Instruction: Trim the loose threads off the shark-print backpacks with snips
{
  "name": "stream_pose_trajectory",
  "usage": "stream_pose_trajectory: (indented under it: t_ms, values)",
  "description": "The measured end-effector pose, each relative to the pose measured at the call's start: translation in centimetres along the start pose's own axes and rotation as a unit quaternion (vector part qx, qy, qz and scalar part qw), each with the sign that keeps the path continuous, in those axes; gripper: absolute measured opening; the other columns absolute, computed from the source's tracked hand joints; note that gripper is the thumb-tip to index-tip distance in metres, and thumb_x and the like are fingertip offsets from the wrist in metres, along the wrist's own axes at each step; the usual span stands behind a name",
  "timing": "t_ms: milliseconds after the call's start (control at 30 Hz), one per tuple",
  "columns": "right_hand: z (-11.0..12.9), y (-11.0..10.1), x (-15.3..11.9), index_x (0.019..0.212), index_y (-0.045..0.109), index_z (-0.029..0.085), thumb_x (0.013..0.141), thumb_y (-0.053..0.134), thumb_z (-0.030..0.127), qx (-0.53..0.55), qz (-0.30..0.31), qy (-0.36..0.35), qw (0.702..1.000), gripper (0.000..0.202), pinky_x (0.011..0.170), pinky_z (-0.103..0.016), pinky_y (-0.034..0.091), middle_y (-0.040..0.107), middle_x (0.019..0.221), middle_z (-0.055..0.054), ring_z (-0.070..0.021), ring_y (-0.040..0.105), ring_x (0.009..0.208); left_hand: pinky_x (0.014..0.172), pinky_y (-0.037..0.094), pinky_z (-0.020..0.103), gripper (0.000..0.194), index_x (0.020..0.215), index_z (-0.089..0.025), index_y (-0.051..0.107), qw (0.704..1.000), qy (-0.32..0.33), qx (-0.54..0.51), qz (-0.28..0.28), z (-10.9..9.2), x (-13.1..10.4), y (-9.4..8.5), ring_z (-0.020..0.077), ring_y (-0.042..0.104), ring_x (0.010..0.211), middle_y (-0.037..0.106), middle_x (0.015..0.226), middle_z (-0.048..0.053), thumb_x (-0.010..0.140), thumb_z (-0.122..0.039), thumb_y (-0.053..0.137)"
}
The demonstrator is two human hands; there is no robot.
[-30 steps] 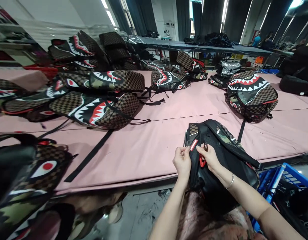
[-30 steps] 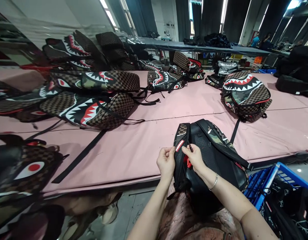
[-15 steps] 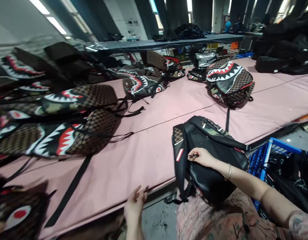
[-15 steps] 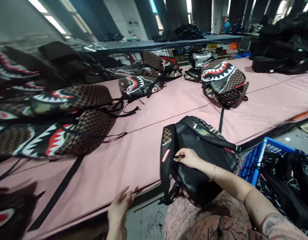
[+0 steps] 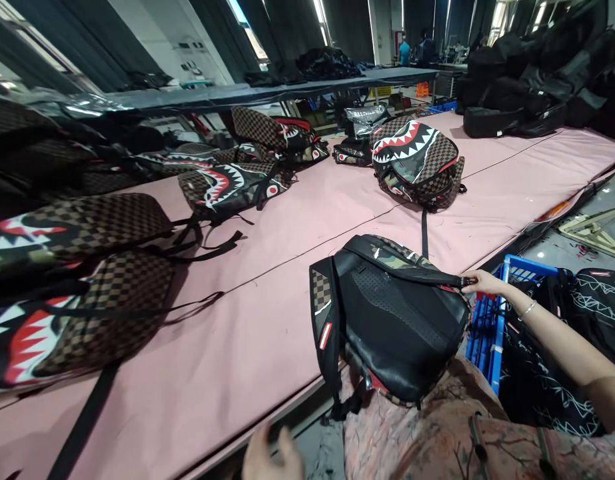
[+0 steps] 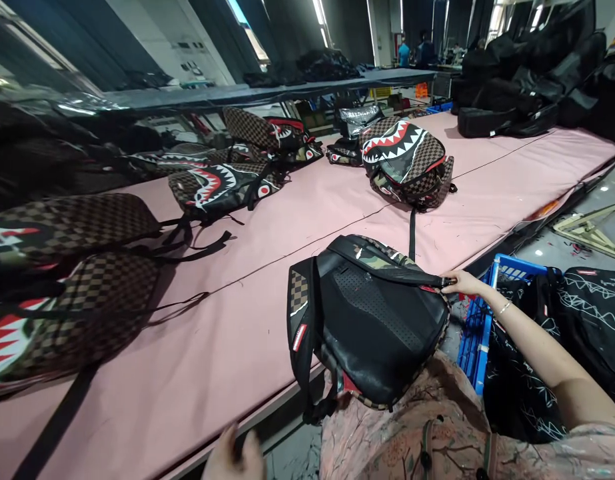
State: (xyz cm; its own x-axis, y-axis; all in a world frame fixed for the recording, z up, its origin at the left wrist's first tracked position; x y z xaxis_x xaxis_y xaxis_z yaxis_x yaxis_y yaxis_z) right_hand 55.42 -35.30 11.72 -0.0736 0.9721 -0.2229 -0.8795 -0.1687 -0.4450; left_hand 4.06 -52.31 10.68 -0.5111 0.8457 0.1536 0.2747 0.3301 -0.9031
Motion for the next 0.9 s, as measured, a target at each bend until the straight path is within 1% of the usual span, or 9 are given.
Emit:
stream_pose_trajectory:
  t_ms: [67, 167, 233, 300, 467, 600, 667, 733, 900]
  values:
    - [-0.9, 0.6, -0.6, 0.09, 0.068, 0.013, 0.05, 0.074, 0.031, 0.042, 0.016, -0.002, 0.999, 0.045, 0.074, -0.031, 0.047, 0.069, 0.083, -0.006, -0.0204, 0.063, 0.077, 0.093, 0.041, 0.042, 0.046, 0.127, -0.022, 0.043, 0.987, 0.142, -0.077, -0.001, -6.0, -1.8, 1.6, 0.027, 0.052, 0.113, 0.057, 0.119, 0.012, 0.081, -0.029, 0.038]
    - [-1.0, 1.5, -1.3, 0.088, 0.067, 0.013, 0.049, 0.075, 0.033, 0.059, 0.001, -0.002, 0.998, 0.045, 0.069, -0.029, 0.047, 0.067, 0.081, -0.005, -0.0173, 0.06, 0.072, 0.103, 0.03, 0.041, 0.044, 0.124, -0.021, 0.046, 0.91, 0.376, -0.113, 0.131, -14.0, -5.8, 4.5, 0.0229, 0.043, 0.122, 0.052, 0.127, 0.012, 0.081, -0.023, 0.042]
    - [-0.3, 2.3, -2.0, 0.086, 0.066, 0.013, 0.048, 0.076, 0.034, 0.071, 0.002, -0.003, 0.997, 0.044, 0.06, -0.026, 0.045, 0.063, 0.071, -0.001, -0.0136, 0.057, 0.062, 0.106, 0.02, 0.05, 0.058, 0.132, -0.019, 0.038, 0.864, 0.459, -0.08, 0.192, -17.0, -8.0, 5.9, 0.027, 0.032, 0.129, 0.039, 0.138, 0.013, 0.075, -0.026, 0.052]
    - [1.1, 3.2, -2.9, 0.086, 0.064, 0.013, 0.051, 0.075, 0.036, 0.103, 0.003, -0.013, 0.995, 0.043, 0.05, -0.022, 0.04, 0.054, 0.058, 0.005, -0.0089, 0.049, 0.05, 0.106, 0.012, 0.056, 0.071, 0.136, -0.016, 0.031, 0.848, 0.484, -0.037, 0.211, -18.1, -8.7, 6.5, 0.0308, 0.024, 0.132, 0.028, 0.143, 0.015, 0.07, -0.026, 0.057]
    - [5.1, 7.3, -5.8, 0.08, 0.059, 0.014, 0.057, 0.074, 0.036, 0.227, 0.018, -0.035, 0.973, 0.036, 0.043, -0.018, 0.026, 0.035, 0.048, 0.011, -0.003, 0.031, 0.041, 0.107, 0.008, 0.054, 0.075, 0.136, -0.019, 0.031, 0.837, 0.491, 0.042, 0.24, -15.3, -5.4, 3.9, 0.0266, 0.02, 0.134, 0.026, 0.145, 0.011, 0.065, -0.01, 0.051]
    - [7.3, 12.5, -7.6, 0.075, 0.056, 0.015, 0.052, 0.077, 0.037, 0.293, 0.076, -0.007, 0.953, 0.037, 0.042, -0.018, 0.024, 0.035, 0.049, 0.011, -0.003, 0.03, 0.041, 0.104, 0.017, 0.055, 0.06, 0.126, -0.023, 0.047, 0.897, 0.357, 0.074, 0.251, -11.8, -0.9, -0.8, 0.0264, 0.04, 0.124, 0.045, 0.134, 0.011, 0.069, -0.003, 0.043]
    - [8.2, 15.2, -8.1, 0.072, 0.056, 0.015, 0.05, 0.078, 0.036, 0.3, 0.108, -0.001, 0.948, 0.038, 0.042, -0.018, 0.024, 0.034, 0.048, 0.012, -0.0027, 0.029, 0.041, 0.101, 0.03, 0.049, 0.043, 0.117, -0.023, 0.056, 0.923, 0.287, -0.024, 0.256, -11.6, -0.2, -2.7, 0.0257, 0.05, 0.113, 0.054, 0.124, 0.011, 0.076, -0.014, 0.047]
    - [8.9, 17.6, -8.4, 0.07, 0.056, 0.015, 0.049, 0.079, 0.036, 0.297, 0.12, -0.001, 0.947, 0.038, 0.042, -0.018, 0.024, 0.033, 0.047, 0.012, -0.0026, 0.028, 0.041, 0.094, 0.041, 0.038, 0.03, 0.107, -0.024, 0.062, 0.915, 0.239, -0.195, 0.258, -12.7, -0.7, -3.4, 0.0222, 0.056, 0.103, 0.06, 0.114, 0.008, 0.078, -0.025, 0.052]
    - [10.2, 19.9, -8.9, 0.067, 0.055, 0.016, 0.049, 0.078, 0.04, 0.262, 0.106, 0.003, 0.959, 0.038, 0.041, -0.019, 0.027, 0.037, 0.046, 0.01, -0.004, 0.031, 0.041, 0.079, 0.05, 0.031, 0.028, 0.1, -0.023, 0.065, 0.872, 0.125, -0.443, 0.167, -16.3, -2.6, -1.5, 0.0157, 0.059, 0.082, 0.052, 0.114, 0.007, 0.073, -0.029, 0.062]
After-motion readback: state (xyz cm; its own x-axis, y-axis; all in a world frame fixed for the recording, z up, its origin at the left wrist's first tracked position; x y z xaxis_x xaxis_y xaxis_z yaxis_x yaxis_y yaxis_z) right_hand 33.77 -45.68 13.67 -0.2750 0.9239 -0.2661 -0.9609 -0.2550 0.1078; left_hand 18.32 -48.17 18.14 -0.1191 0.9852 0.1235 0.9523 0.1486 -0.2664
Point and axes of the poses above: each hand's wrist, its own x-axis towards the middle knuckle, its own y-axis out of the palm, z = x × y, the point moved 3 cm from there along x, towards the middle knuckle
